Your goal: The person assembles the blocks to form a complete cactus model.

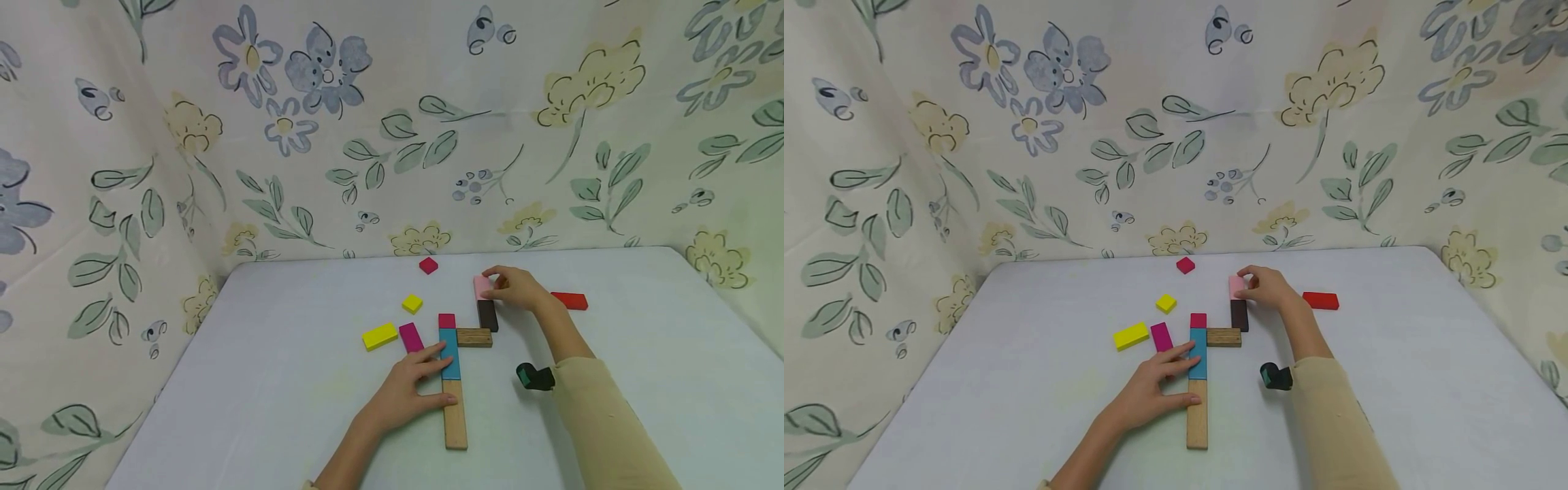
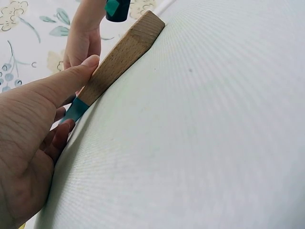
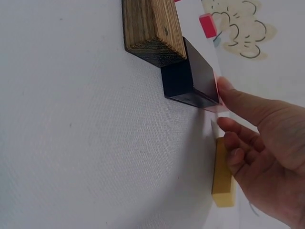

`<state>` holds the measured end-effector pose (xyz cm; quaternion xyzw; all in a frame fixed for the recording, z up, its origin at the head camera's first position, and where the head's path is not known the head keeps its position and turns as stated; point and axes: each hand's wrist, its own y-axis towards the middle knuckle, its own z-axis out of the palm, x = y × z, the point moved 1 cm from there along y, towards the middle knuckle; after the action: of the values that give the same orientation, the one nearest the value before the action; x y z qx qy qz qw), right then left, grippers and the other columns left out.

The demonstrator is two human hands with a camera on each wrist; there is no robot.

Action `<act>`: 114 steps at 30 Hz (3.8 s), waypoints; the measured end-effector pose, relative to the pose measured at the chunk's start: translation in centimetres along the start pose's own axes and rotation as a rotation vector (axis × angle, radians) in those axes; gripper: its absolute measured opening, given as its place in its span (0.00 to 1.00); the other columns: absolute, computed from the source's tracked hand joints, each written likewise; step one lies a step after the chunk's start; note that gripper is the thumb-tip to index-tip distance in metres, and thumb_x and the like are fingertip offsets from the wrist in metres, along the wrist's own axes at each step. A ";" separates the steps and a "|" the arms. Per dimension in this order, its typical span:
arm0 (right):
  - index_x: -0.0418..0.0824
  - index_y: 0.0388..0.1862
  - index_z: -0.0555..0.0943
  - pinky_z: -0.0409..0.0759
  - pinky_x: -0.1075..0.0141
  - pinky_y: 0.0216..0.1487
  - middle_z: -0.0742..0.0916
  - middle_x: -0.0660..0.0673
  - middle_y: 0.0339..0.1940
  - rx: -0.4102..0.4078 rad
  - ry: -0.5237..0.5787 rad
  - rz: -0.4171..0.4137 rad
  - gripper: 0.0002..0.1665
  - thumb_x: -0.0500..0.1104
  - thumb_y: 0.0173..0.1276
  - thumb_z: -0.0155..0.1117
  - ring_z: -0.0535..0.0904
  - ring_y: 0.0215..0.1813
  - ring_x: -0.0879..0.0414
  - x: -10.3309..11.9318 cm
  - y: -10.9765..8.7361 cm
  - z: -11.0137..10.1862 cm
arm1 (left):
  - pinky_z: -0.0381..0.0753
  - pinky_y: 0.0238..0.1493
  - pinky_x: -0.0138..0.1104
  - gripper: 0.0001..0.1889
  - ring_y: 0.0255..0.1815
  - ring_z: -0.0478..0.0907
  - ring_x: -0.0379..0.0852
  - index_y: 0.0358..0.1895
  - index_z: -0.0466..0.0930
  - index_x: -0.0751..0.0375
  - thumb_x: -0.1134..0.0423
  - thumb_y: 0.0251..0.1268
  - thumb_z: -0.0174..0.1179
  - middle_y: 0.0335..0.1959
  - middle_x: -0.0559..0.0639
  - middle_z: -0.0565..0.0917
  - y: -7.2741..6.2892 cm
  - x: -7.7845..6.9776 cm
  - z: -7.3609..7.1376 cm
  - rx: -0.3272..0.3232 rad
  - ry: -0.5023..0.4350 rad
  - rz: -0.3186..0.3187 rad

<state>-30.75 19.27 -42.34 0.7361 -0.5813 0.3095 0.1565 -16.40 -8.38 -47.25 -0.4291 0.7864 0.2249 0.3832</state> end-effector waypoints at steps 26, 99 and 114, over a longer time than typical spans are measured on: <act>0.30 0.70 0.76 0.86 0.58 0.47 0.85 0.33 0.49 -0.174 0.082 -0.040 0.28 0.43 0.77 0.67 0.82 0.52 0.38 -0.9 -1.8 0.3 | 0.74 0.75 0.51 0.32 0.79 0.66 0.49 0.75 0.77 0.47 0.47 0.70 0.71 0.82 0.41 0.68 -0.1 0.2 0.1 -0.008 -0.002 0.006; 0.19 0.74 0.62 0.82 0.37 0.57 0.69 0.17 0.64 -0.432 0.106 0.412 0.44 0.48 0.74 0.66 0.63 0.66 0.25 -7.0 -8.3 -1.0 | 0.73 0.75 0.52 0.33 0.79 0.66 0.49 0.75 0.76 0.47 0.46 0.70 0.71 0.82 0.41 0.68 0.0 0.0 0.1 -0.011 0.003 -0.004; 0.18 0.78 0.54 0.77 0.32 0.64 0.71 0.18 0.67 -0.303 0.102 0.282 0.51 0.53 0.78 0.63 0.68 0.66 0.24 -9.0 -8.5 -1.7 | 0.73 0.75 0.51 0.33 0.79 0.66 0.49 0.75 0.76 0.46 0.46 0.69 0.71 0.82 0.41 0.68 0.0 0.0 0.1 -0.009 0.002 -0.006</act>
<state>-24.33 29.38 -45.69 0.5988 -0.7099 0.2741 0.2497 -16.35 -8.33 -47.35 -0.4335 0.7844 0.2271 0.3811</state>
